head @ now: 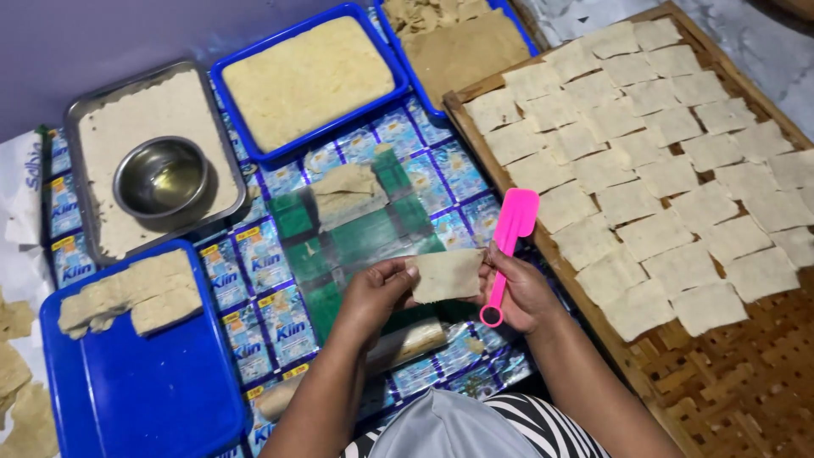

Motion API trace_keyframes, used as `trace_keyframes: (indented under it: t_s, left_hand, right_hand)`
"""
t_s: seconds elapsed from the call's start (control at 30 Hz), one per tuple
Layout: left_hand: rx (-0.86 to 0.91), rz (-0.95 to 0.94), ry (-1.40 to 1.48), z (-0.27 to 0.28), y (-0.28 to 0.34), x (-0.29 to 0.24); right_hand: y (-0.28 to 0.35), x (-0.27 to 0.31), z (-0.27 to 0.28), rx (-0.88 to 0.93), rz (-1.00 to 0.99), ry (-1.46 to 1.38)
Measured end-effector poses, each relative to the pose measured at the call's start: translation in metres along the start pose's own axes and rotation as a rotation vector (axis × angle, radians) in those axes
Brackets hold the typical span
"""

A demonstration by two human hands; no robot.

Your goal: Rolling out dough into thin sheets, cutting them into squares, and placing them on a bamboo drying rack.

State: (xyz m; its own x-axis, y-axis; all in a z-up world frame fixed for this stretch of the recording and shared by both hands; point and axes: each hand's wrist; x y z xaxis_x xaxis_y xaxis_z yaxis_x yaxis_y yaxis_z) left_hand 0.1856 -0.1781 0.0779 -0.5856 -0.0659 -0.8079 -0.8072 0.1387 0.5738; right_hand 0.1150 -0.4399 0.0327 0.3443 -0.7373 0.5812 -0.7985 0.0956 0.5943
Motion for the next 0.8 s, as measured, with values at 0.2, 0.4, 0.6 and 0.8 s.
trace_keyframes:
  t_s: [0.2, 0.4, 0.6, 0.8]
  left_hand:
    - [0.215, 0.051, 0.033, -0.087, 0.011, 0.023]
    - [0.307, -0.008, -0.244, -0.126, -0.002, 0.052]
    - [0.199, -0.027, -0.304, -0.147, 0.016, 0.041]
    - [0.042, 0.064, -0.305, -0.156, 0.029, 0.034]
  right_hand:
    - [0.049, 0.073, 0.054, -0.318, 0.151, 0.184]
    - [0.109, 0.169, 0.134, -0.555, 0.286, 0.522]
    - [0.128, 0.275, 0.241, -0.920, 0.036, 1.064]
    - [0.111, 0.354, 0.364, -0.980, 0.166, 0.913]
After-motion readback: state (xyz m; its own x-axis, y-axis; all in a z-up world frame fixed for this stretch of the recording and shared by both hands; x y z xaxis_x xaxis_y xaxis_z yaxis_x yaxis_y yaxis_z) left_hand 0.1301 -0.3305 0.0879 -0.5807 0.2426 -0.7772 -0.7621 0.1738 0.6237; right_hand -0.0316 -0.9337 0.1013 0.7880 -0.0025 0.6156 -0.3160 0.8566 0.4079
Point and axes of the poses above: each hand's wrist, its own y-axis away from the middle knuckle, its own z-axis out of the back of the hand, x = y × z, and after that the axes turned 12 degrees about -x, right-handed
